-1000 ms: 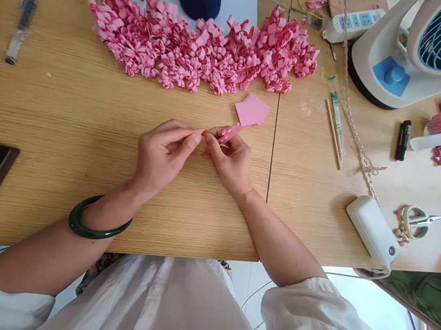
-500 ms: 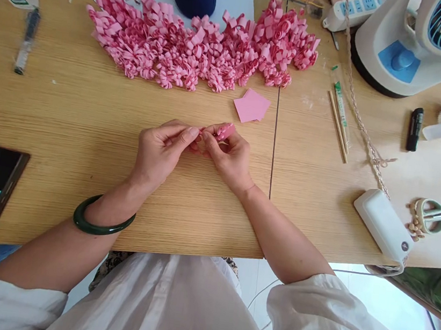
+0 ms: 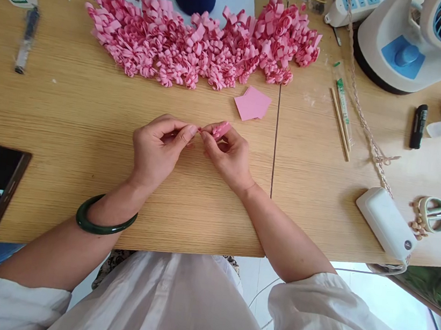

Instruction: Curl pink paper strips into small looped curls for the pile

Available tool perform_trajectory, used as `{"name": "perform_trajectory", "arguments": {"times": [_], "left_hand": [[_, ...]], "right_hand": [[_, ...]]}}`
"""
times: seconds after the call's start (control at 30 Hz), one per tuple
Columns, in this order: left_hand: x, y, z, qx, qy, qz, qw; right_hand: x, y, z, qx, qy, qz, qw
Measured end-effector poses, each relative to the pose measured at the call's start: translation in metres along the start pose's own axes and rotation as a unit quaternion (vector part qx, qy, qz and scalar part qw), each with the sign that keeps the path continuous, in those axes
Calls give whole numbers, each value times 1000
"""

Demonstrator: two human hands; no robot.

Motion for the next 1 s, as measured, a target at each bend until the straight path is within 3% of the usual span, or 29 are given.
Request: {"name": "perform_trajectory", "arguments": {"times": [0.2, 0.47, 0.8, 1.0], "left_hand": [[0, -5, -8, -45, 44, -20, 998], [0, 5, -2, -72, -5, 25, 997], [0, 2, -4, -101, 14, 16, 995], [0, -5, -15, -134, 72, -12, 988]], "right_hand": [[0, 2, 0, -26, -5, 5, 1000], [0, 0, 1, -23, -1, -11, 1000], [-1, -1, 3, -31, 5, -18, 999], [-1, 0, 2, -38, 6, -11, 999]]}}
Point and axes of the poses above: each hand's wrist, its own x-axis towards the middle knuckle, its own y-axis out of the back of the hand, z = x × y, the point moved 10 cm from there along x, towards the middle knuckle, and after that the axes turned 5 degrees about -z, right-handed, at the moved point
